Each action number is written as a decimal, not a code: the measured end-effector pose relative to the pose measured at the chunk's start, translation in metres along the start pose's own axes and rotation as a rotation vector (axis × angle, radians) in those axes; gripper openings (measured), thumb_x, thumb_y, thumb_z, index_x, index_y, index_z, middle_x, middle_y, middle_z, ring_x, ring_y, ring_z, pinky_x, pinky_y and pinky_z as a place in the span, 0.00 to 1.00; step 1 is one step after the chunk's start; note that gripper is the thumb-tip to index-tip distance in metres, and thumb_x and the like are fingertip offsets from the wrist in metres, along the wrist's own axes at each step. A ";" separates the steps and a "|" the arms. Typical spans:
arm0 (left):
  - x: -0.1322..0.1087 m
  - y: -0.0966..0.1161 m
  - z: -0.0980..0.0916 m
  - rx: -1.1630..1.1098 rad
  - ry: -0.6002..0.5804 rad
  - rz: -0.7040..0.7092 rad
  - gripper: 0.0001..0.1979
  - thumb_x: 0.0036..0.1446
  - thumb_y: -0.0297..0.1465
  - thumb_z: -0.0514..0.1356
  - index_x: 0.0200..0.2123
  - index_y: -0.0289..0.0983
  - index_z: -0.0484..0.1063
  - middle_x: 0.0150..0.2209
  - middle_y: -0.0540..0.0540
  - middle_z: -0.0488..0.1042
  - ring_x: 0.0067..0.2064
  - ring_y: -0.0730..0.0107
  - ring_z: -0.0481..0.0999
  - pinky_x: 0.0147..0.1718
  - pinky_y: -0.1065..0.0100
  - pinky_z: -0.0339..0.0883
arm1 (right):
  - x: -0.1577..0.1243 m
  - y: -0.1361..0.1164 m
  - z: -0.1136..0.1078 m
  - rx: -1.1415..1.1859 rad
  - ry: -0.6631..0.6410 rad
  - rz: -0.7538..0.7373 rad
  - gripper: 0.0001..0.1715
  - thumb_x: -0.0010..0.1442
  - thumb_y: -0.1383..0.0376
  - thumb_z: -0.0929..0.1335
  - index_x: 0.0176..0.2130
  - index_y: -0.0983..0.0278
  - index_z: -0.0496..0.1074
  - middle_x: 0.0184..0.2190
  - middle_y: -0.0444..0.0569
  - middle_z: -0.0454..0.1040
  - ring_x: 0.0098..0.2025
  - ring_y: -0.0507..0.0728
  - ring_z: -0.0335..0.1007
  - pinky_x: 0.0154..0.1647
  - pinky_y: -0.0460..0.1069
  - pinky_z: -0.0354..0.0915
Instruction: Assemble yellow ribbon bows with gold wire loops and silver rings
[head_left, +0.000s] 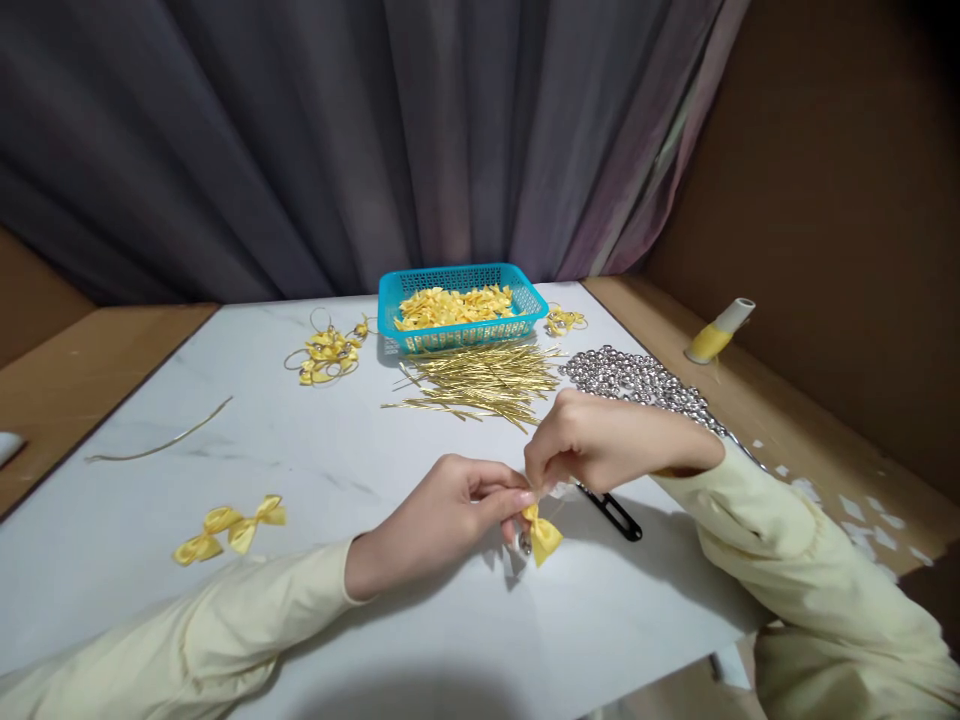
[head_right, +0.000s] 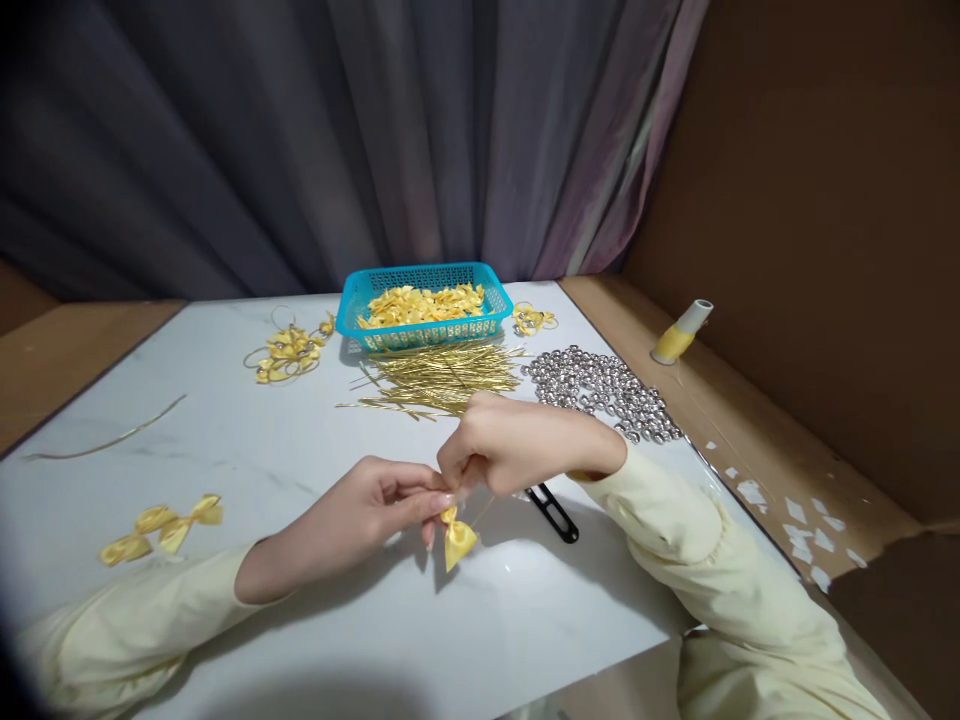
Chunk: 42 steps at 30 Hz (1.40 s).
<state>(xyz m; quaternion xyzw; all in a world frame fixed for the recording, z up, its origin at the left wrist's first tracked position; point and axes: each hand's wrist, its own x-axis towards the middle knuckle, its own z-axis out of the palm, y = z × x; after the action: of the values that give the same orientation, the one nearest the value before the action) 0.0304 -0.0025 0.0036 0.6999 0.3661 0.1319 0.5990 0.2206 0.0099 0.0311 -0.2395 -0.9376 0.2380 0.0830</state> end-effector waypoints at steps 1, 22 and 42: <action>0.000 0.001 -0.001 -0.027 -0.001 -0.011 0.10 0.54 0.30 0.55 0.23 0.33 0.71 0.20 0.52 0.70 0.23 0.78 0.65 0.25 0.76 0.57 | 0.000 0.001 0.001 0.007 0.022 0.007 0.16 0.45 0.81 0.61 0.27 0.67 0.73 0.20 0.43 0.72 0.22 0.47 0.61 0.23 0.42 0.52; -0.004 0.009 -0.004 -0.196 0.036 0.003 0.08 0.54 0.33 0.58 0.32 0.33 0.73 0.26 0.50 0.73 0.28 0.77 0.69 0.28 0.76 0.60 | -0.013 -0.001 -0.006 0.070 0.238 0.062 0.15 0.49 0.79 0.60 0.26 0.68 0.73 0.19 0.44 0.73 0.20 0.46 0.63 0.23 0.41 0.56; -0.010 0.001 -0.001 0.077 0.144 0.209 0.10 0.55 0.34 0.57 0.31 0.35 0.74 0.25 0.49 0.74 0.29 0.73 0.71 0.30 0.73 0.63 | -0.012 -0.005 0.004 0.144 0.271 0.033 0.14 0.49 0.79 0.61 0.26 0.67 0.72 0.19 0.44 0.72 0.21 0.47 0.64 0.23 0.41 0.57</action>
<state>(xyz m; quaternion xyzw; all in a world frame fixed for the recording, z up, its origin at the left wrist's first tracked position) 0.0229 -0.0084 0.0080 0.7456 0.3379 0.2295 0.5266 0.2281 -0.0009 0.0296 -0.2782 -0.8942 0.2716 0.2218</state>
